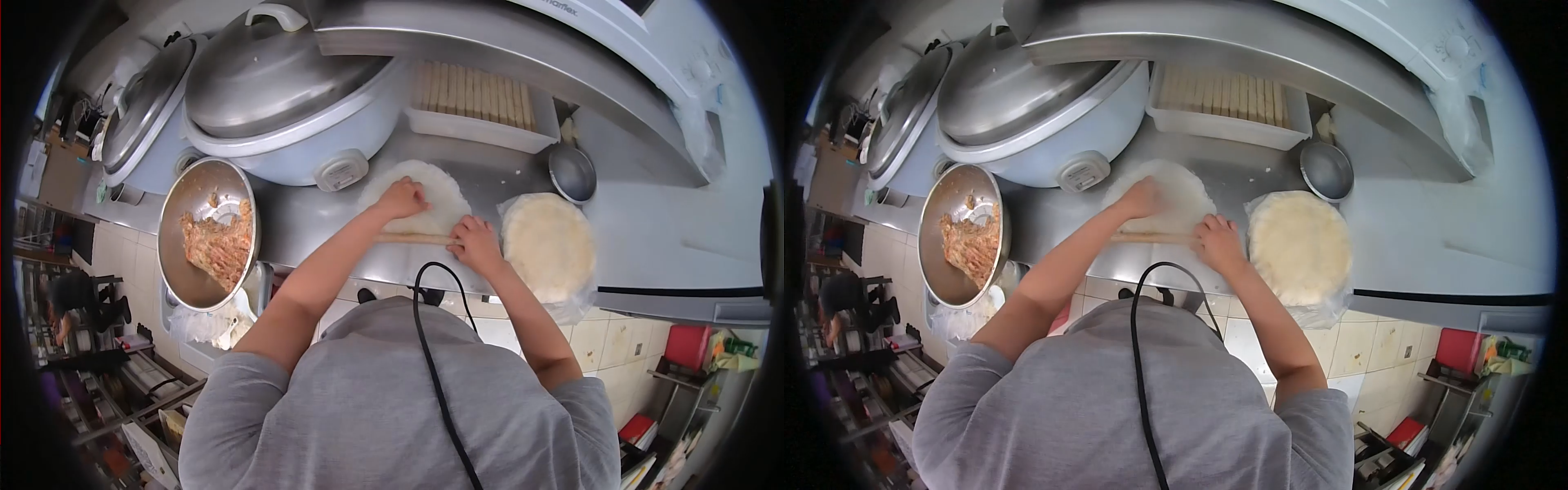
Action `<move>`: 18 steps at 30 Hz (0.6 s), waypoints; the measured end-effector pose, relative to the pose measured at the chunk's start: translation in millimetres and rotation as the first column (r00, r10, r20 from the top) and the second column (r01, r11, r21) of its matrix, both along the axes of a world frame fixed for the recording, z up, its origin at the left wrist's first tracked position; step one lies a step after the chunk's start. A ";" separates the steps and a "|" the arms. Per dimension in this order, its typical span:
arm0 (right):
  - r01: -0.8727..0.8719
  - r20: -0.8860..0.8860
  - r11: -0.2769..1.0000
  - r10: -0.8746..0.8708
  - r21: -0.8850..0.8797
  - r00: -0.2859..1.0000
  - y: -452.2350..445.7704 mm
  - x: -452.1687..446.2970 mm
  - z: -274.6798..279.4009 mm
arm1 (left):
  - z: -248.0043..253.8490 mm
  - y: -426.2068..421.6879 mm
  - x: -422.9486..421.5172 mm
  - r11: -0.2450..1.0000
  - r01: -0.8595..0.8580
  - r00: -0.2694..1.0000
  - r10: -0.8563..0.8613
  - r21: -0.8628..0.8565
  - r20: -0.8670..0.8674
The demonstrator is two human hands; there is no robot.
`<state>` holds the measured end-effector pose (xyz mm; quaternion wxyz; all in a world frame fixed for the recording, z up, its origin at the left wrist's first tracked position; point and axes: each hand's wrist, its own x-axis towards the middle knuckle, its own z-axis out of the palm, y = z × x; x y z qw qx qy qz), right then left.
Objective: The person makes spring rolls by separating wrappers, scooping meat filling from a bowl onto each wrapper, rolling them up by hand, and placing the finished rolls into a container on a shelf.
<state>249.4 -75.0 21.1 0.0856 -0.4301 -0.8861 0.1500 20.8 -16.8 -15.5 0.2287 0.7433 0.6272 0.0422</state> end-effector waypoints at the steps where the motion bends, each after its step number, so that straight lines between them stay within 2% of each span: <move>1: 0.007 0.042 1.000 -0.006 -0.028 0.999 0.0 -4.6 6.3 | 4.0 -9.7 -13.3 0.999 0.043 0.983 -0.046 0.022 0.179; 2: 0.003 0.038 1.000 -0.002 -0.031 0.999 0.5 -13.8 2.8 | 7.7 -19.2 -22.2 0.995 0.085 0.932 -0.097 0.051 0.349; 3: -0.043 -0.029 0.999 0.042 -0.026 0.999 -0.7 -26.5 -4.1 | 17.9 -35.8 -21.3 0.995 0.084 0.933 -0.095 0.046 0.348; 5: -0.089 -0.153 0.996 0.083 -0.032 0.985 -4.6 -53.2 -13.2 | 41.2 -74.1 -14.9 0.985 0.111 0.940 -0.061 -0.131 0.335; 6: -0.091 -0.153 0.995 0.086 -0.031 0.985 -4.5 -60.6 -18.3 | 35.4 -83.3 -14.6 0.986 0.108 0.940 -0.059 -0.130 0.335; 8: -0.087 -0.201 0.996 0.081 -0.021 0.976 -4.7 -69.9 -27.8 | 18.0 -96.1 -17.8 0.991 0.034 0.939 -0.075 0.127 0.337; 10: -0.117 -0.139 0.992 0.110 -0.046 0.984 -1.3 -57.8 -23.5 | 22.4 -100.4 -30.5 0.998 0.003 0.943 -0.024 0.065 0.333; 12: -0.061 -0.033 0.991 0.057 -0.123 0.998 3.7 -47.5 -10.5 | 29.3 -101.6 -44.3 0.992 -0.025 0.946 0.064 -0.124 0.317; 13: -0.067 0.013 0.987 0.070 -0.146 0.997 3.1 -51.1 -5.0 | 26.9 -102.6 -41.5 0.992 -0.028 0.946 0.067 -0.127 0.317; 15: -0.104 -0.042 0.983 0.098 -0.153 0.994 -1.2 -74.1 -9.9 | 21.0 -103.2 -28.8 0.992 0.071 0.934 -0.101 0.099 0.342; 16: -0.140 -0.098 0.978 0.126 -0.154 0.987 -2.5 -82.4 -15.7 | 22.2 -104.1 -27.3 0.993 0.070 0.934 -0.100 0.099 0.344; 17: -0.127 -0.168 0.989 0.112 -0.078 0.979 -6.7 -84.1 -25.4 | 23.4 -105.3 -26.4 0.990 0.049 0.934 -0.091 0.128 0.346; 18: -0.129 -0.168 0.988 0.114 -0.080 0.979 -6.9 -81.3 -19.1 | 25.2 -107.2 -26.2 0.987 0.028 0.934 -0.082 0.156 0.347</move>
